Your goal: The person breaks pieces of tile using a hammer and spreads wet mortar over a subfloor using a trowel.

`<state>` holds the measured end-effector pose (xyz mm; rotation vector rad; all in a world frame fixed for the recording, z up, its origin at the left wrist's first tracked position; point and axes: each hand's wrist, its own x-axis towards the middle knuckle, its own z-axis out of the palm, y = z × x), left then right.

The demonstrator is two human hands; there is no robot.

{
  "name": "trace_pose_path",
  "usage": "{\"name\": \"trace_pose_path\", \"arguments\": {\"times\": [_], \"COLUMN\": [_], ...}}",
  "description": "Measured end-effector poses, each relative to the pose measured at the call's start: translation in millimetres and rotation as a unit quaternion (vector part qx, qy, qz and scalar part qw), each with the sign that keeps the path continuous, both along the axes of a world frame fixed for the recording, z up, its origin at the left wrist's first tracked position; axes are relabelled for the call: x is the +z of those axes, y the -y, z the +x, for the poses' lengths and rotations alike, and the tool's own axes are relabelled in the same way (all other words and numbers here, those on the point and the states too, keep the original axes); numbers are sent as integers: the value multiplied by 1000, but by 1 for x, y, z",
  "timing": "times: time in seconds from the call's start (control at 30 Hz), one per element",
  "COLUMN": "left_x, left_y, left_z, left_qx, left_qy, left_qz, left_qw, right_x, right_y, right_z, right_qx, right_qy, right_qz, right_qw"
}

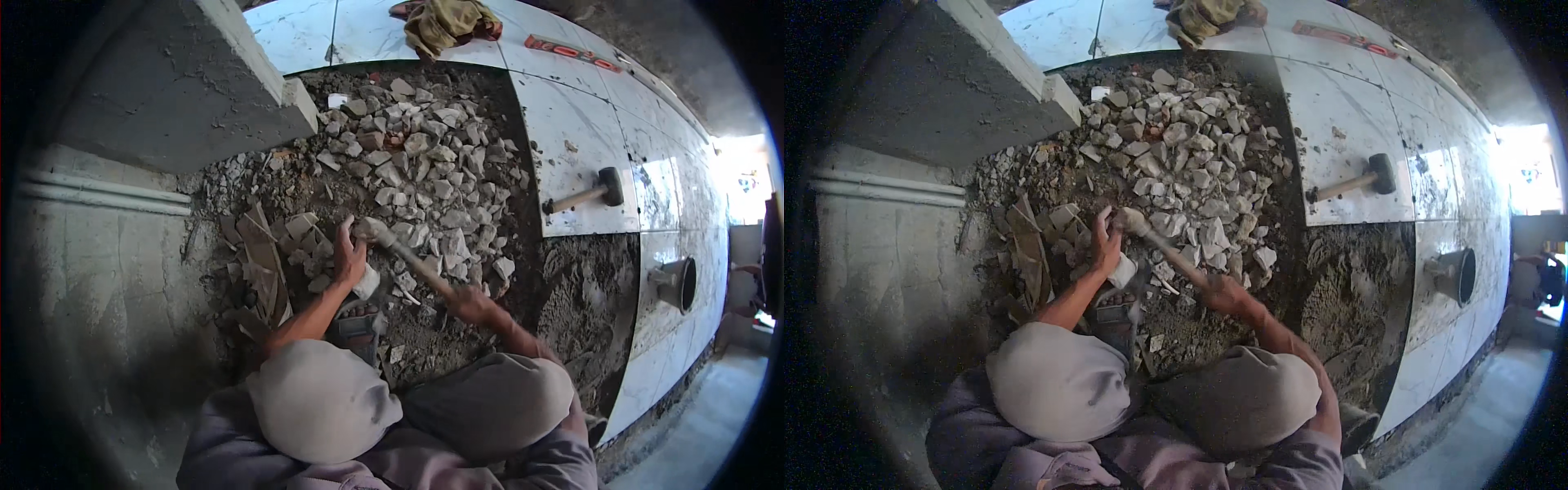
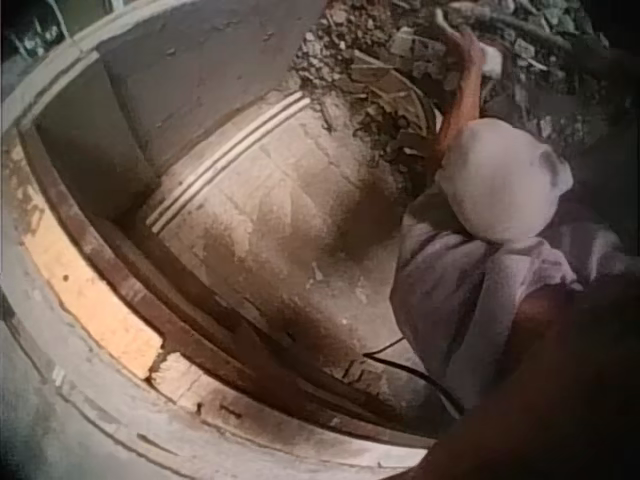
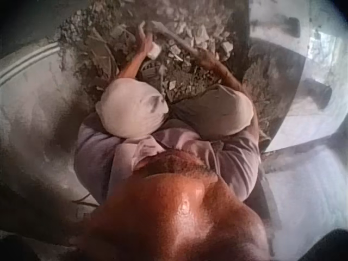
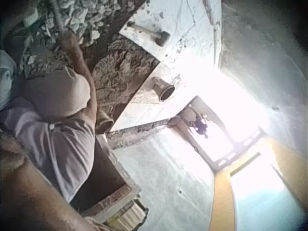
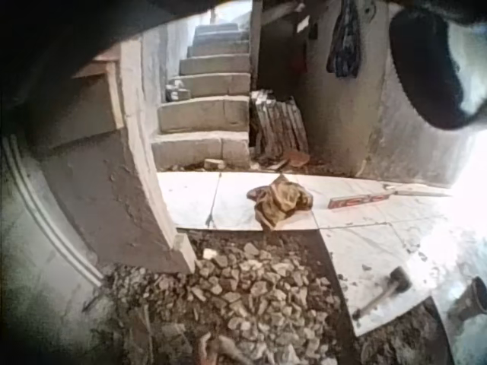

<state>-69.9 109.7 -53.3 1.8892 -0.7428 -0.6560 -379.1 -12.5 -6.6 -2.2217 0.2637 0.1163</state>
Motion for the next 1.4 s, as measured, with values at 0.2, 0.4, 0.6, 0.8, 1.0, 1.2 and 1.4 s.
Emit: {"name": "trace_pose_path", "arguments": {"times": [0.2,0.4,0.6,0.8,1.0,1.2,1.4], "left_x": [-5,39,32,39,17,27,24], "left_y": [-28,-29,-62,-35,-17,-33,-66], "left_z": [10,-9,-25,-40,2,-5,-5], "left_qx": [-42,-117,-221,-274,-303,-176,-5], "left_qy": [51,207,127,104,309,106,36], "left_qz": [27,12,165,56,100,-19,10], "left_qw": [997,971,953,955,896,978,999], "right_x": [148,86,56,152,191,145,20], "right_y": [2,11,-14,25,31,8,-4], "right_z": [68,38,27,17,30,49,50], "right_qx": [-231,-232,-315,-338,-376,-266,-140], "right_qy": [-99,-87,-208,-10,11,-38,-225], "right_qz": [87,104,196,119,-57,-51,-53], "right_qw": [964,963,905,933,925,962,963]}}
